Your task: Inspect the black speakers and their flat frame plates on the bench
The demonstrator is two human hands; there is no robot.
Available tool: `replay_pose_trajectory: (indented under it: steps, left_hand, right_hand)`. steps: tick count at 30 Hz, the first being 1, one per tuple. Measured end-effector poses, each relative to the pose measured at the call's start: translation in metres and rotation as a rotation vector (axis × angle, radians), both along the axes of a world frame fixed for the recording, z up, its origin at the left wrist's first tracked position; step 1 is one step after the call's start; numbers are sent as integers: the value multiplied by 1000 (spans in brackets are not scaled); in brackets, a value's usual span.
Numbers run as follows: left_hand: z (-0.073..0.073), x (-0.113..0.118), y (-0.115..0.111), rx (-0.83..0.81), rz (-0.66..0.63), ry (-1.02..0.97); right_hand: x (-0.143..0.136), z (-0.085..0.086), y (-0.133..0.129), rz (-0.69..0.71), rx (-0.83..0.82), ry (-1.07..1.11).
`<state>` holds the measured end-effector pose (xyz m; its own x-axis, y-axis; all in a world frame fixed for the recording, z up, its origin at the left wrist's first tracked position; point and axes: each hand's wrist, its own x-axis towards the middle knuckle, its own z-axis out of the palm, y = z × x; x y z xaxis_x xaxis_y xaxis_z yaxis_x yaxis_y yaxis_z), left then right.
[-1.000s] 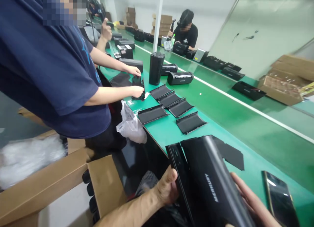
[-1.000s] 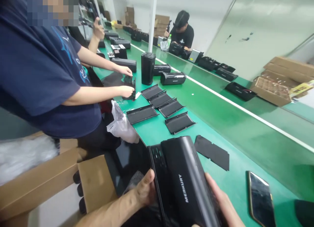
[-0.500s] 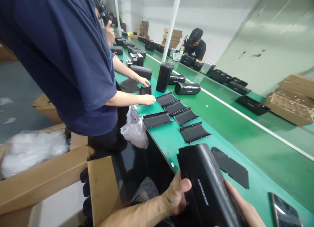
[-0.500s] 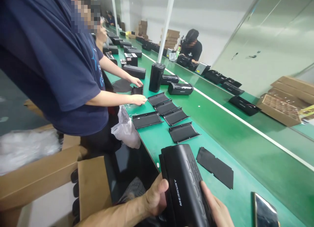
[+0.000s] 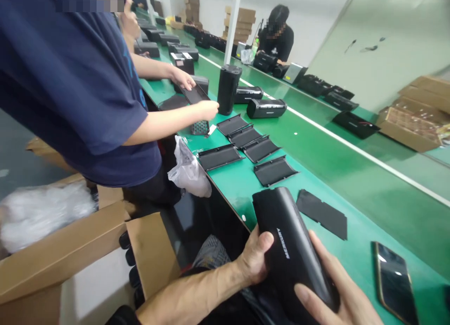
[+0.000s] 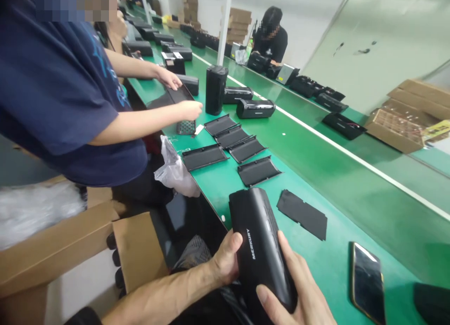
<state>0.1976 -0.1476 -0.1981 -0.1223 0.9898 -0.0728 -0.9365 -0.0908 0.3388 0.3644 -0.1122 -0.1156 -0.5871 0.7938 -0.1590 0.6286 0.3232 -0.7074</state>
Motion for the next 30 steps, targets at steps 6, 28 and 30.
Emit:
replay_pose_trajectory:
  steps: [6,28,30]
  left_hand:
    - [11,-4,2,-43,-18,6]
    - [33,-146,15,155,-446,931]
    - [29,-140,12,122,-430,914]
  right_hand:
    - [7,5,-2,-32,-114,75]
    - [37,-37,-42,-265,-42,380]
    - [35,-39,-41,-242,-44,372]
